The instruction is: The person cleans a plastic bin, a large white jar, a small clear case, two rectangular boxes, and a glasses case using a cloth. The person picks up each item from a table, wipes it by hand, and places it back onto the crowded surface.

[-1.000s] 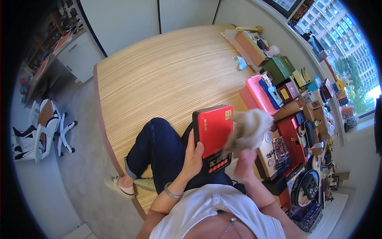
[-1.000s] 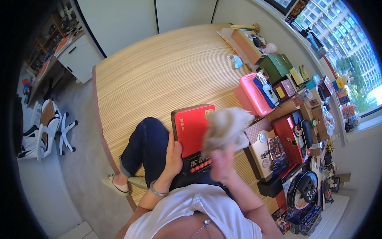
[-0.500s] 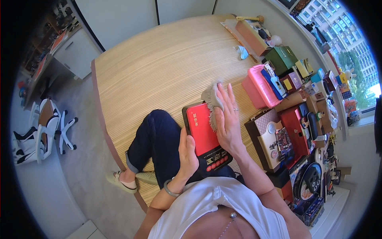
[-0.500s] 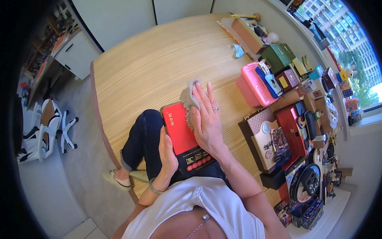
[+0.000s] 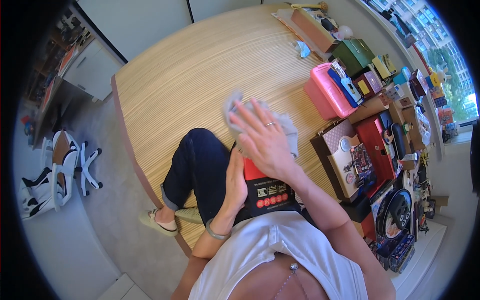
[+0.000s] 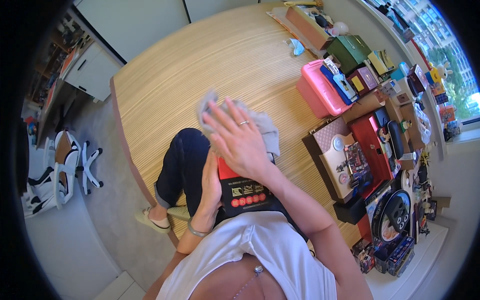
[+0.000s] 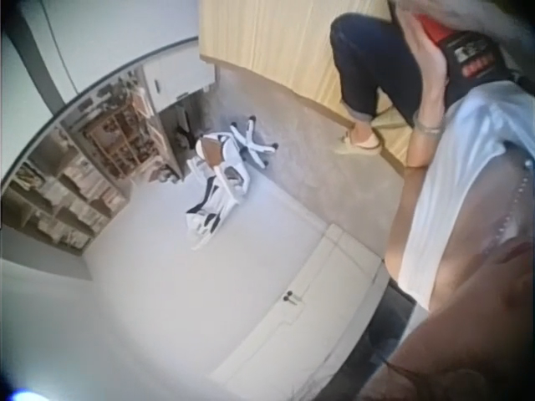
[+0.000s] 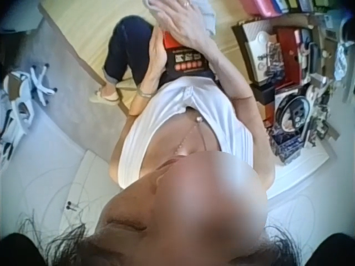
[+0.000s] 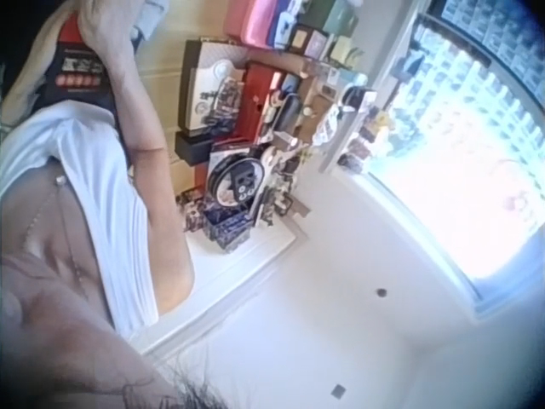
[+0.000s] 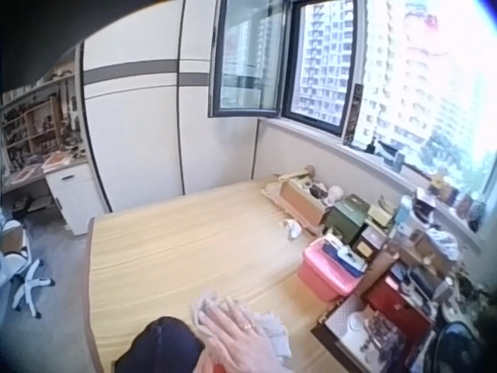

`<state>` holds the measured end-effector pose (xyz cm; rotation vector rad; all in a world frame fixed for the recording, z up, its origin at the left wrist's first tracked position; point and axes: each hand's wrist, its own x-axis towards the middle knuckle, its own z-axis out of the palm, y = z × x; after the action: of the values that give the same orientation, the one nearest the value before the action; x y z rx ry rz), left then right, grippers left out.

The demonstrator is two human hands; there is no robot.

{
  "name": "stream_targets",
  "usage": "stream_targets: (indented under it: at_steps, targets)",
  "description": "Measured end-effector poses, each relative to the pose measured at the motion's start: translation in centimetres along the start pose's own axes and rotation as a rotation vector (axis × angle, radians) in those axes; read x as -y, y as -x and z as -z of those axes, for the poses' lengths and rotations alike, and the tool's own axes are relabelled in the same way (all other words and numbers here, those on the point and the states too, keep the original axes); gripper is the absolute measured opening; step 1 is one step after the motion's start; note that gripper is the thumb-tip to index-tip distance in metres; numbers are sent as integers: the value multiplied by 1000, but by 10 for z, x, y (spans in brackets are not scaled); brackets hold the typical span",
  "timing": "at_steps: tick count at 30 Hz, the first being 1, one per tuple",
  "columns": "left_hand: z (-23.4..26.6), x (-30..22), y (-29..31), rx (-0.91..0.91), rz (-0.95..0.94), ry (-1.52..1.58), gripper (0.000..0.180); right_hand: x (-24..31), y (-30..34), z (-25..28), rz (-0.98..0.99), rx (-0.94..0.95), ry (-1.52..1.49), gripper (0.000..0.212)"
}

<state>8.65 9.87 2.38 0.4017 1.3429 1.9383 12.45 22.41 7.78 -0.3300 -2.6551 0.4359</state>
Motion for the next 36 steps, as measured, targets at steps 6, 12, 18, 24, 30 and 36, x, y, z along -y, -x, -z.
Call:
stream_targets:
  at_steps: [6, 12, 18, 24, 30, 36]
  targets:
    - [33, 7, -2, 56, 140, 504, 53, 39, 40, 4, 195, 267, -232, 52]
    - [37, -15, -9, 73, 49, 324, 52, 36, 72, 15, 303, 343, -275, 55]
    - [25, -17, -19, -281, 10, 452, 55, -2, 77, 15, 76, 177, -292, 46]
    - [22, -31, -21, -219, 32, 451, 46, -25, 40, -1, -125, -6, -836, 48]
    - [29, -27, -25, -187, 86, 426, 49, 23, 75, 16, 181, 246, -238, 57]
    - [25, 8, 2, -124, 88, 112, 45, 6, 19, 7, 243, 194, -126, 55]
